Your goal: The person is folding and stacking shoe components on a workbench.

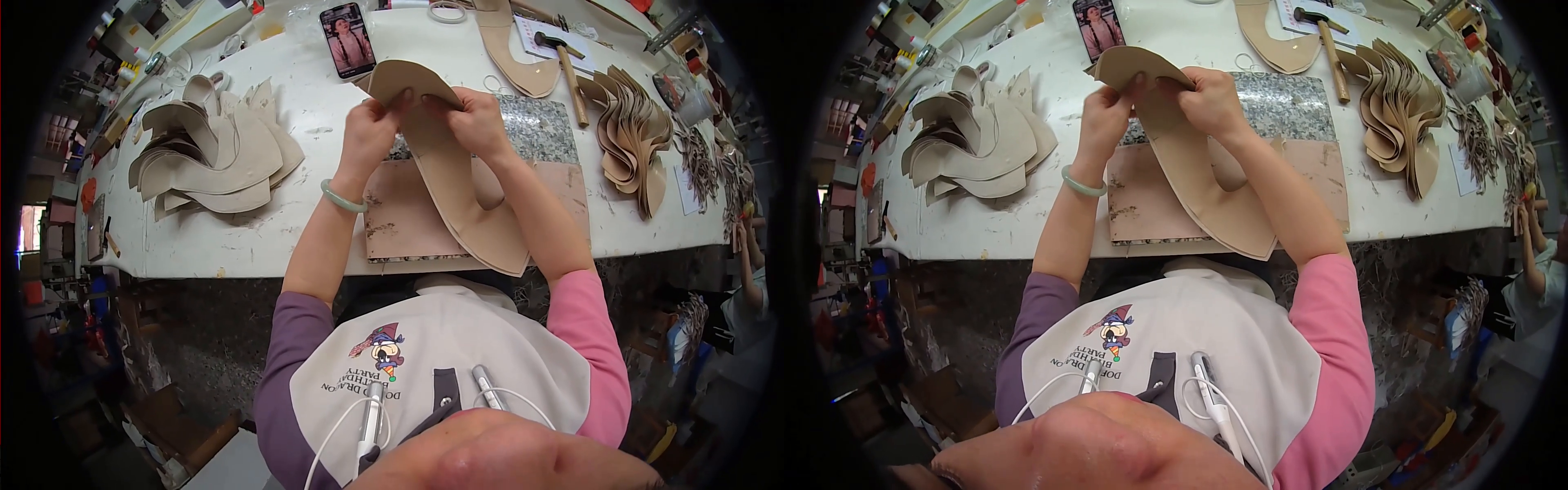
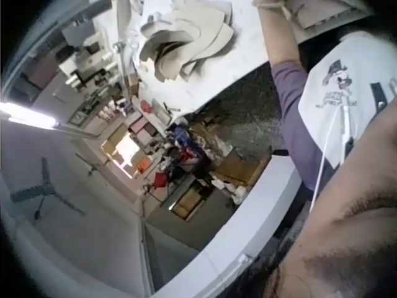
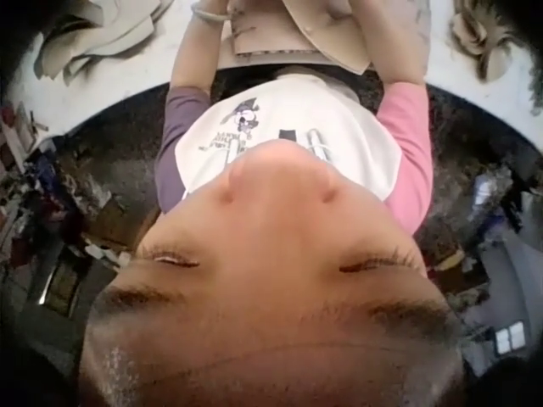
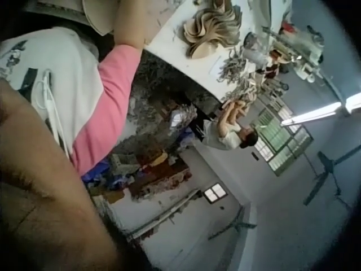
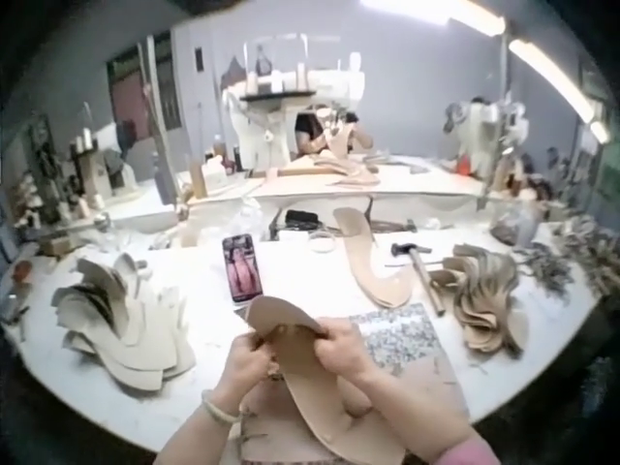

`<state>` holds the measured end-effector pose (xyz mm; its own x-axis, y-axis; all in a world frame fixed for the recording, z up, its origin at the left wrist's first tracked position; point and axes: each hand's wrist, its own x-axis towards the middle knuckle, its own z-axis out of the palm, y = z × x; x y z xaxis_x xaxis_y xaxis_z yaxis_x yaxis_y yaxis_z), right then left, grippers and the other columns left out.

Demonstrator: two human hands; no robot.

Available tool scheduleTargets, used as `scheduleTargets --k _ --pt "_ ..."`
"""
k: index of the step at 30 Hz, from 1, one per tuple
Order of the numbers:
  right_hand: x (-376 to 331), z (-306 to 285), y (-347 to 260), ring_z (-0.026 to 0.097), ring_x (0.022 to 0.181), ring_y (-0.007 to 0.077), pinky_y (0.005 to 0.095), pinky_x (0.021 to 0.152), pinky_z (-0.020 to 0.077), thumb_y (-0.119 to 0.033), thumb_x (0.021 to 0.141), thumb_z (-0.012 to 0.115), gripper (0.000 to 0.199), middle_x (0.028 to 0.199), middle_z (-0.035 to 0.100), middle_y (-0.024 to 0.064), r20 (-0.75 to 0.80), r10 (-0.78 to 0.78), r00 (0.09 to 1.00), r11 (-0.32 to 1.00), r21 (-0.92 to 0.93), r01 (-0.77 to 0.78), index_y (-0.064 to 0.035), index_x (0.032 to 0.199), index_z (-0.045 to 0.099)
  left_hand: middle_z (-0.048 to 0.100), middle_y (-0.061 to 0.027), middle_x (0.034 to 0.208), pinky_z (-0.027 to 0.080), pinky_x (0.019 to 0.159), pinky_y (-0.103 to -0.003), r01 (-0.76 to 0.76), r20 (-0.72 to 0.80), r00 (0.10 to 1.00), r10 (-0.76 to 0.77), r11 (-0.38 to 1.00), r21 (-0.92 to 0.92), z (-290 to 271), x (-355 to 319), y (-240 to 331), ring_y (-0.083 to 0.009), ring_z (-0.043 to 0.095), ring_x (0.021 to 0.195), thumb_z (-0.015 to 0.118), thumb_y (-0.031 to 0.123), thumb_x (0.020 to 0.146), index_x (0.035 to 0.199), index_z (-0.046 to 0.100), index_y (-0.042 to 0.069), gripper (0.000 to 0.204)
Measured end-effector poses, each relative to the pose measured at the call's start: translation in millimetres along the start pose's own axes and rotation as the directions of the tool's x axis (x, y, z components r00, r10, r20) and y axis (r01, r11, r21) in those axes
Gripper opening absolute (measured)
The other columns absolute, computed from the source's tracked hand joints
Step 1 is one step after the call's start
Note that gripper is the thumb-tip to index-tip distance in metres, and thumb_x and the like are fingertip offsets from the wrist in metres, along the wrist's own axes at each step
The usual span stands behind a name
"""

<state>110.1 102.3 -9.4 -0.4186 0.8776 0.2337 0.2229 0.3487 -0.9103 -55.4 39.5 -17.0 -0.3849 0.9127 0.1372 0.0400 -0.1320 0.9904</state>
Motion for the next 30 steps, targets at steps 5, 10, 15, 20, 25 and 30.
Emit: scheduleTargets --k 5,10,15,20,25,30 --pt "-1 3 1 0.046 0.056 0.0096 0.0219 0.053 0.0394 -0.013 0.084 0.066 0.014 0.064 0.061 0.0004 0.047 0.02 0.999 0.998 0.054 -0.023 -0.0014 0.09 0.071 0.066 -0.006 0.077 0.046 0.058 -0.02 -0.026 -0.071 0.997 0.0 0.935 -0.353 -7 2 16 -0.0104 0.058 0.066 0.067 0.018 0.09 0.092 0.066 -0.005 0.023" --pt "-2 2 -2 0.045 0.054 0.0108 0.0228 0.052 0.0386 -0.014 0.085 0.065 0.015 0.064 0.062 0.0011 0.098 0.048 0.994 0.999 0.017 -0.049 -0.0011 0.09 0.07 0.068 -0.0062 0.081 0.047 0.062 -0.02 0.062 -0.017 0.997 -0.08 0.875 -0.481 -17 5 22 -0.0107 0.06 0.07 0.068 0.015 0.089 0.095 0.067 -0.004 0.02" --pt "-7 9 -5 0.047 0.057 0.009 0.0213 0.053 0.0386 -0.011 0.086 0.066 0.011 0.069 0.063 0.0006 0.095 -0.058 0.994 0.996 -0.066 0.065 -0.0026 0.093 0.071 0.069 -0.0058 0.084 0.047 0.065 -0.02 -0.102 -0.008 0.995 0.102 0.967 -0.236 -18 3 17 -0.0101 0.061 0.072 0.069 0.01 0.087 0.098 0.069 -0.002 0.016" --pt "-4 11 -14 0.05 0.06 0.0107 0.0223 0.054 0.0388 -0.004 0.081 0.067 0.011 0.074 0.064 0.0022 -0.031 -0.199 0.979 0.978 -0.062 0.197 -0.0033 0.092 0.071 0.07 -0.005 0.087 0.047 0.068 -0.02 -0.156 0.048 0.985 0.166 0.972 -0.178 -16 -1 19 -0.0094 0.06 0.075 0.07 0.006 0.085 0.098 0.07 0.0 0.015" --pt "5 14 -31 0.051 0.063 0.0108 0.0217 0.056 0.0396 0.004 0.079 0.065 0.015 0.078 0.064 0.0016 -0.095 -0.405 0.909 0.914 -0.062 0.401 -0.0037 0.091 0.07 0.071 -0.0038 0.087 0.047 0.067 -0.019 -0.188 0.085 0.974 0.209 0.96 -0.208 -20 -3 28 -0.009 0.059 0.075 0.07 0.004 0.083 0.097 0.071 0.001 0.015" --pt "7 11 -39 0.054 0.067 0.0114 0.0208 0.059 0.0416 0.009 0.077 0.063 0.019 0.085 0.064 0.0018 -0.026 -0.457 0.889 0.886 -0.103 0.452 -0.003 0.091 0.07 0.071 -0.0028 0.087 0.046 0.067 -0.018 -0.161 0.116 0.976 0.187 0.966 -0.201 -38 -4 35 -0.0081 0.058 0.074 0.069 0.001 0.082 0.097 0.071 0.001 0.015"
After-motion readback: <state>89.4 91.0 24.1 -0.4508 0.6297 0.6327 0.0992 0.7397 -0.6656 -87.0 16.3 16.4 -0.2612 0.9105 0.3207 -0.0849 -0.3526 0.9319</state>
